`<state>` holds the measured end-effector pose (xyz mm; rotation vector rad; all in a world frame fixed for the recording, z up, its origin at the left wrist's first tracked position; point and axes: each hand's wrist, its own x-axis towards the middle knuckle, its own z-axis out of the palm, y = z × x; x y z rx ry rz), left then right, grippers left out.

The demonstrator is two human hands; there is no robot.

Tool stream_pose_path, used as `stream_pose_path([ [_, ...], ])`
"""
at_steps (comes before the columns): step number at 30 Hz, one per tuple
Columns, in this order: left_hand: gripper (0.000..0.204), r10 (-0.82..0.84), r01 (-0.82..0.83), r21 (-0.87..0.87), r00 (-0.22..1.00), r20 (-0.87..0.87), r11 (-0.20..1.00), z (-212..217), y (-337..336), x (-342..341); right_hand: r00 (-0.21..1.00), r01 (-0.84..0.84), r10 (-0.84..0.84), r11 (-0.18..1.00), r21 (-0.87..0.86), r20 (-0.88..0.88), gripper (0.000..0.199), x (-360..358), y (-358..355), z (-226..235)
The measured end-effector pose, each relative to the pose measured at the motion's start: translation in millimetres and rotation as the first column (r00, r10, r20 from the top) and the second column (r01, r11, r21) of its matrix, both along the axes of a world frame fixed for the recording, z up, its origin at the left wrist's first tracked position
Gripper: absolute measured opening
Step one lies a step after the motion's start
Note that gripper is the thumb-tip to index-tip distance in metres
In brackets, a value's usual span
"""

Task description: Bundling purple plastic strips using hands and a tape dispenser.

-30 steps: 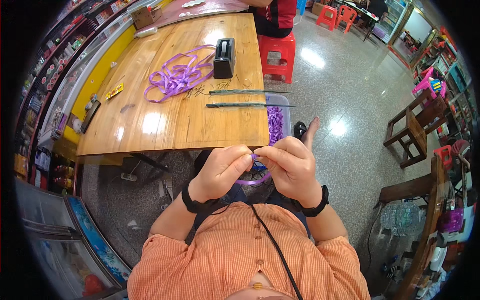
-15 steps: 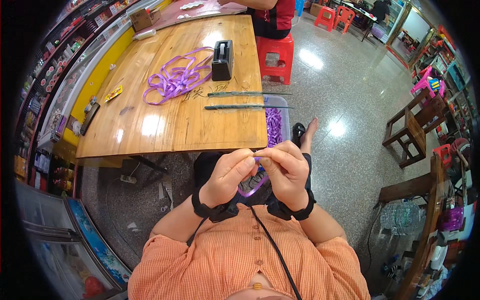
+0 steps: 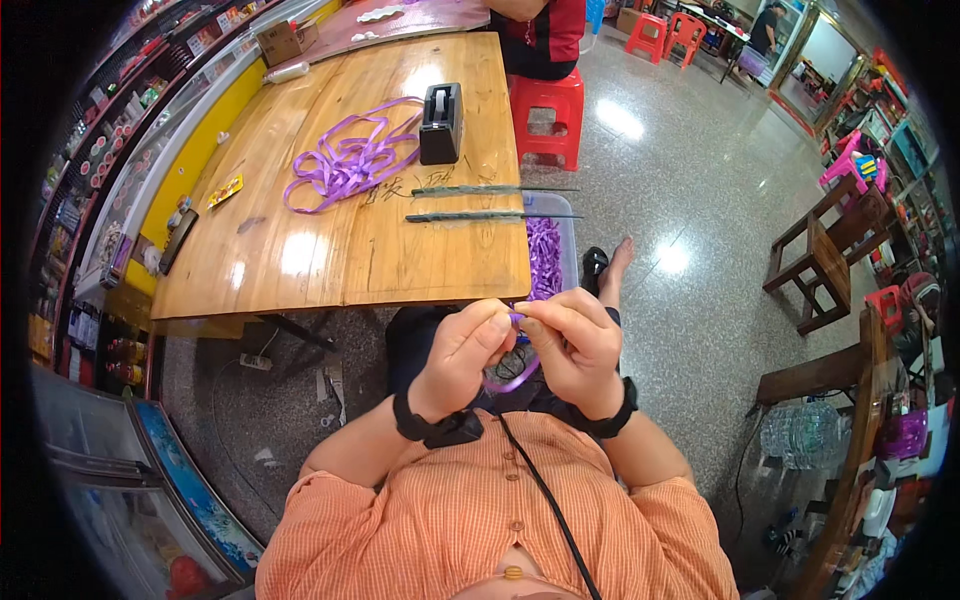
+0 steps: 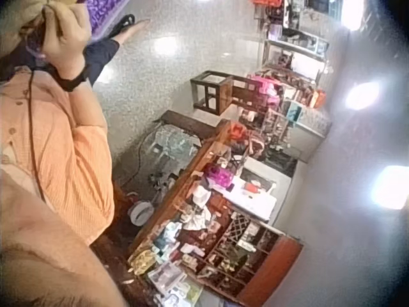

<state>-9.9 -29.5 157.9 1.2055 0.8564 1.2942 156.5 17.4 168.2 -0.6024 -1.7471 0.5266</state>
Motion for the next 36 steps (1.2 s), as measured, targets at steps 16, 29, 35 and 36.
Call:
stream_pose_path([
  [16,0.023,0.039,-0.042,0.112,0.999,0.033,0.993,-6.5,-14.5,19.1,0.994,-0.053,0.061,0.995,0.085,-0.093,0.022,3.1,-13.0,-10.9],
  [29,0.026,0.011,0.032,0.169,0.969,-0.248,0.985,6.9,-3.4,7.4,0.988,-0.152,0.150,0.988,-0.040,-0.035,0.021,15.4,-8.1,-5.6],
  [35,0.029,-0.134,0.132,-0.037,0.989,-0.061,0.991,2.1,19.3,2.0,0.980,-0.186,0.201,0.929,-0.322,0.014,0.028,26.4,12.1,-10.9],
  [36,0.029,-0.137,0.135,-0.034,0.989,-0.060,0.990,3.0,22.7,2.0,0.980,-0.182,0.198,0.930,-0.319,0.016,0.028,28.8,13.4,-11.4],
])
